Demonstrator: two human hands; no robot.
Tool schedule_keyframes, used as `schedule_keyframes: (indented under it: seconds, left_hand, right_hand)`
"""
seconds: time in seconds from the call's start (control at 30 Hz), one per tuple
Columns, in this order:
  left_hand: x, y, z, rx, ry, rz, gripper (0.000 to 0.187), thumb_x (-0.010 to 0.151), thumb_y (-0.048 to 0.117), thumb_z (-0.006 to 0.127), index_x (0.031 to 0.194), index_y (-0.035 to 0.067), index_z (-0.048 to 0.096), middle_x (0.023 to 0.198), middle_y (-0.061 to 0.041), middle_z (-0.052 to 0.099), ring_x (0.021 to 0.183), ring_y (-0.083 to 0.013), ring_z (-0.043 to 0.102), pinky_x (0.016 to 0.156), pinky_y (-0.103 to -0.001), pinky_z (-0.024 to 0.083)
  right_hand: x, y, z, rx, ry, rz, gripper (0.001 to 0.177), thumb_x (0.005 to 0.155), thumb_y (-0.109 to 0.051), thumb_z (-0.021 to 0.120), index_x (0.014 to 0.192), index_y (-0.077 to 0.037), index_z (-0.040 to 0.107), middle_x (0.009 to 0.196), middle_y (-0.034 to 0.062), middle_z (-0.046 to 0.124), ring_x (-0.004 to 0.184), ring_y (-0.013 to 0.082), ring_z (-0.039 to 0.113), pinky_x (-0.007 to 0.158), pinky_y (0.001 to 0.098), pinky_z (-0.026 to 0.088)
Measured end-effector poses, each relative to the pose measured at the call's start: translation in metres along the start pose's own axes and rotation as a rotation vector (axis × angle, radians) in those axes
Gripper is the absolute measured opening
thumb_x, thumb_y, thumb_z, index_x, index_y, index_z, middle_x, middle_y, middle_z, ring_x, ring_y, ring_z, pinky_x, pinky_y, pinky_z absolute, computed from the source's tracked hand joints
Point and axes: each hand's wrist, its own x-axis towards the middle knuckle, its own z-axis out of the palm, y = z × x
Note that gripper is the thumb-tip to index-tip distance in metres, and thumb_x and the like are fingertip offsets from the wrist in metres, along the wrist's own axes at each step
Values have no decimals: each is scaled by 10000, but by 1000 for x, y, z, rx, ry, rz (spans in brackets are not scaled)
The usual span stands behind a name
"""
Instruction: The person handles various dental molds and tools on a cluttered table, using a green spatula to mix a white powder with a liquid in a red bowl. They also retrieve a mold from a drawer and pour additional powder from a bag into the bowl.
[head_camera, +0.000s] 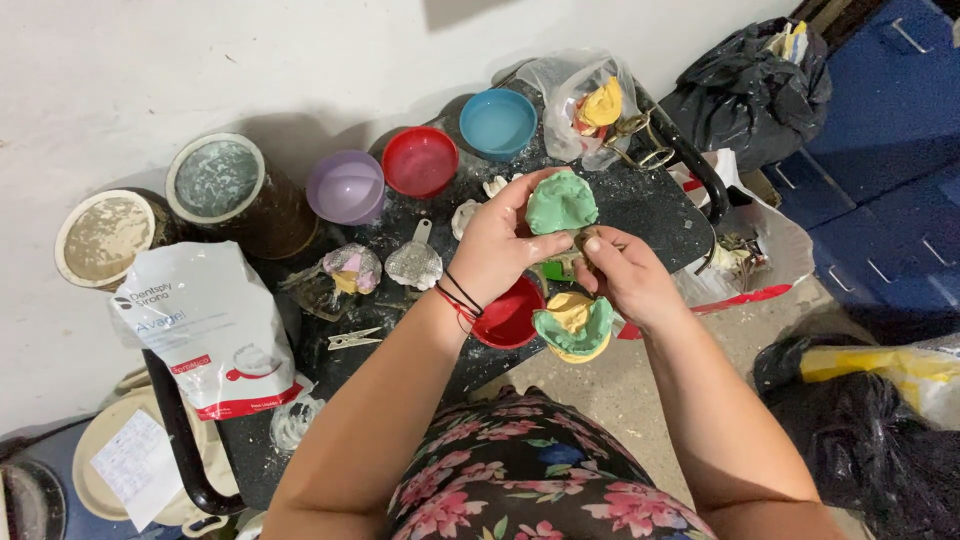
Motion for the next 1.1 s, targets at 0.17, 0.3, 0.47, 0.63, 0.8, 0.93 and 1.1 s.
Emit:
schedule_keyframes:
  seconds: [0.17,0.3,0.47,0.63,0.8,0.93,1.1]
  left_hand:
    - [-6,27,-20,114,-144,-168,626,975,270,751,1510,37,524,1382,-193,654,1181,-264,664,981,-436,596]
    - [-19,26,-36,56,-18,-561,867,1018,696,371,1536,6,442,1092,-253,685,787,-298,780,594,-306,661]
    - [-24,48,-29,130,116,-624,387,995,344,667,1253,57,678,1037,-201,737,888,-333,774,791,-424,664]
    - [-33,37,-26,209,38,-339,333,896,135,811,1199,19,733,1045,-119,763,917,-173,722,762,-302,643]
    - [-40,54,-6,266,-123,-217,342,887,51,801,1216,21,714,1069,-154,740,971,-260,724,862,-407,642]
    - [-45,42,5,467,-64,141,419,773,106,912,1156,55,751,1167,-141,751,1076,-314,735,900,-406,605]
    - [-52,21,17,574,-6,257,410,792,206,898,1166,127,748,1202,-94,744,1111,-301,734,939,-376,603]
  right_hand:
    - [-13,-1,-4,-226,-43,58,378,1085,-273,512,771,-92,619,529,48,560,440,119,418,446,254,321]
    - [-19,6,13,-341,-75,68,375,1064,-251,528,731,-99,609,520,21,545,470,128,435,483,273,376]
    - [-15,30,19,-454,-21,202,399,1062,-317,560,736,-118,674,508,29,609,478,191,521,534,312,468]
    - [-9,23,23,-273,58,282,355,1070,-320,510,845,-87,656,535,64,568,433,167,479,395,280,397]
    - [3,22,25,-37,175,297,320,1075,-340,500,942,-69,606,539,104,510,340,147,453,298,245,351]
    - [11,20,31,48,358,226,309,1051,-287,596,847,-57,626,536,64,506,361,128,475,297,249,372]
    - [5,46,-21,-183,351,268,326,1064,-362,640,887,-89,667,695,43,569,554,127,529,416,233,384]
